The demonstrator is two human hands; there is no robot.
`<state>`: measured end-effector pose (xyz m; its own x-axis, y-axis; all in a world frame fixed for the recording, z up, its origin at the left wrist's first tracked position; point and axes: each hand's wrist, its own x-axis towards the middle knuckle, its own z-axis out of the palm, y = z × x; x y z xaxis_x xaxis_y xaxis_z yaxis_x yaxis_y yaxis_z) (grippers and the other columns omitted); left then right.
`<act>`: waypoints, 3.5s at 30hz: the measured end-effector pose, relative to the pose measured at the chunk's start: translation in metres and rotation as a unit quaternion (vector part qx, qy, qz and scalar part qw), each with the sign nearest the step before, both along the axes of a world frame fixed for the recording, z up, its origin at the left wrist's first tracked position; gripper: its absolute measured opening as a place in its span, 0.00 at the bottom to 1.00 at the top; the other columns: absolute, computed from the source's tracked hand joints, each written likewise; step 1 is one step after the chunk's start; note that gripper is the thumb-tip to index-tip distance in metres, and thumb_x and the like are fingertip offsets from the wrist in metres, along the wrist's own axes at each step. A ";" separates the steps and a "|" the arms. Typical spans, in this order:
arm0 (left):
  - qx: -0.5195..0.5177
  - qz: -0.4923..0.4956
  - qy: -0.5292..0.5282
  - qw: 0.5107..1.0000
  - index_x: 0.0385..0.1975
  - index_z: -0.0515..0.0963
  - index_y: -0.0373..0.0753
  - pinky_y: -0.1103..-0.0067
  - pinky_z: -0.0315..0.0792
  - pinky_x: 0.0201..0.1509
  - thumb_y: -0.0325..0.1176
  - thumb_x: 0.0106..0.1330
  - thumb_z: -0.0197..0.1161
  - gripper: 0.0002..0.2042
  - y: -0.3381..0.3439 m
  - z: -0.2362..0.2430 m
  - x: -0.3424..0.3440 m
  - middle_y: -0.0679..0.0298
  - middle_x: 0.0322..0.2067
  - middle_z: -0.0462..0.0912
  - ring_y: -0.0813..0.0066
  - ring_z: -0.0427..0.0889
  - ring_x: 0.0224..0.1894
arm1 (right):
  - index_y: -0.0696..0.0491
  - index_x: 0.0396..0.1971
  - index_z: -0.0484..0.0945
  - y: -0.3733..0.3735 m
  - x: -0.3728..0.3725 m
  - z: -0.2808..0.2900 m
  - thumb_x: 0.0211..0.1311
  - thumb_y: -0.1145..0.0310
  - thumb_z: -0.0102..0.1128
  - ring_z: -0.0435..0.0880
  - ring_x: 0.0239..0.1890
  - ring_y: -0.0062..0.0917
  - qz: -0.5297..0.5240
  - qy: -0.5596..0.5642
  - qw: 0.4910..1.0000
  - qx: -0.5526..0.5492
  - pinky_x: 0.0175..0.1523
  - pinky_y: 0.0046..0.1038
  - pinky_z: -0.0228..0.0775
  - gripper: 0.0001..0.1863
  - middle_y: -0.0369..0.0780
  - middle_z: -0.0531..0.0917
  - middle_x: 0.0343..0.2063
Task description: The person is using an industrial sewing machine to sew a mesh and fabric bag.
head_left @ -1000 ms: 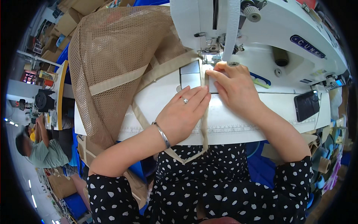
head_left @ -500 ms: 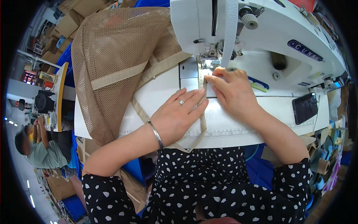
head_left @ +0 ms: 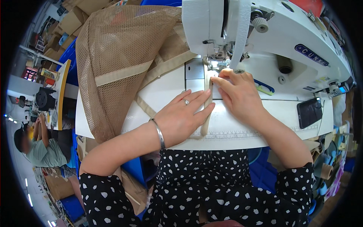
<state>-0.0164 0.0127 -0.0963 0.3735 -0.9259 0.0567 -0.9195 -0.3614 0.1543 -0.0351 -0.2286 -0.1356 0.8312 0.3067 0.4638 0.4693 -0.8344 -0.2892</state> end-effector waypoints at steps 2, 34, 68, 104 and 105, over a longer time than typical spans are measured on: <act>-0.004 0.005 0.024 1.000 0.66 0.71 0.38 0.58 0.64 0.75 0.35 0.66 0.65 0.27 -0.001 0.001 0.000 0.47 0.69 0.67 0.51 0.69 0.70 | 0.49 0.51 0.84 0.000 0.000 0.000 0.63 0.71 0.64 0.76 0.54 0.35 -0.001 0.003 1.000 0.002 0.62 0.40 0.66 0.17 0.38 0.82 0.48; -0.068 0.081 -0.001 0.994 0.52 0.81 0.34 0.64 0.72 0.65 0.25 0.66 0.58 0.15 -0.030 -0.011 0.036 0.56 0.54 0.81 0.56 0.79 0.56 | 0.48 0.50 0.84 0.001 -0.001 -0.004 0.61 0.71 0.65 0.78 0.51 0.36 0.000 -0.019 1.000 0.013 0.60 0.40 0.68 0.16 0.38 0.81 0.47; -0.679 0.196 0.185 0.683 0.68 0.68 0.30 0.71 0.67 0.71 0.42 0.79 0.54 0.26 0.161 0.238 -0.075 0.52 0.67 0.73 0.63 0.75 0.66 | 0.58 0.55 0.79 0.123 -0.026 0.017 0.58 0.71 0.57 0.80 0.50 0.36 0.148 -0.103 0.984 -0.006 0.58 0.39 0.70 0.22 0.43 0.83 0.43; -0.069 0.115 -0.170 0.976 0.37 0.80 0.42 0.65 0.72 0.57 0.29 0.52 0.64 0.11 0.072 0.043 -0.004 0.65 0.42 0.81 0.62 0.78 0.50 | 0.61 0.37 0.82 0.020 -0.076 0.021 0.51 0.72 0.63 0.78 0.43 0.32 0.334 0.034 0.941 0.042 0.42 0.29 0.79 0.13 0.41 0.74 0.36; -0.083 0.107 -0.176 0.975 0.36 0.79 0.41 0.64 0.73 0.56 0.28 0.51 0.64 0.11 0.073 0.043 0.001 0.64 0.42 0.80 0.61 0.78 0.51 | 0.61 0.39 0.83 0.021 -0.074 0.021 0.51 0.72 0.63 0.77 0.42 0.32 0.334 0.029 0.941 0.043 0.42 0.28 0.79 0.14 0.40 0.74 0.35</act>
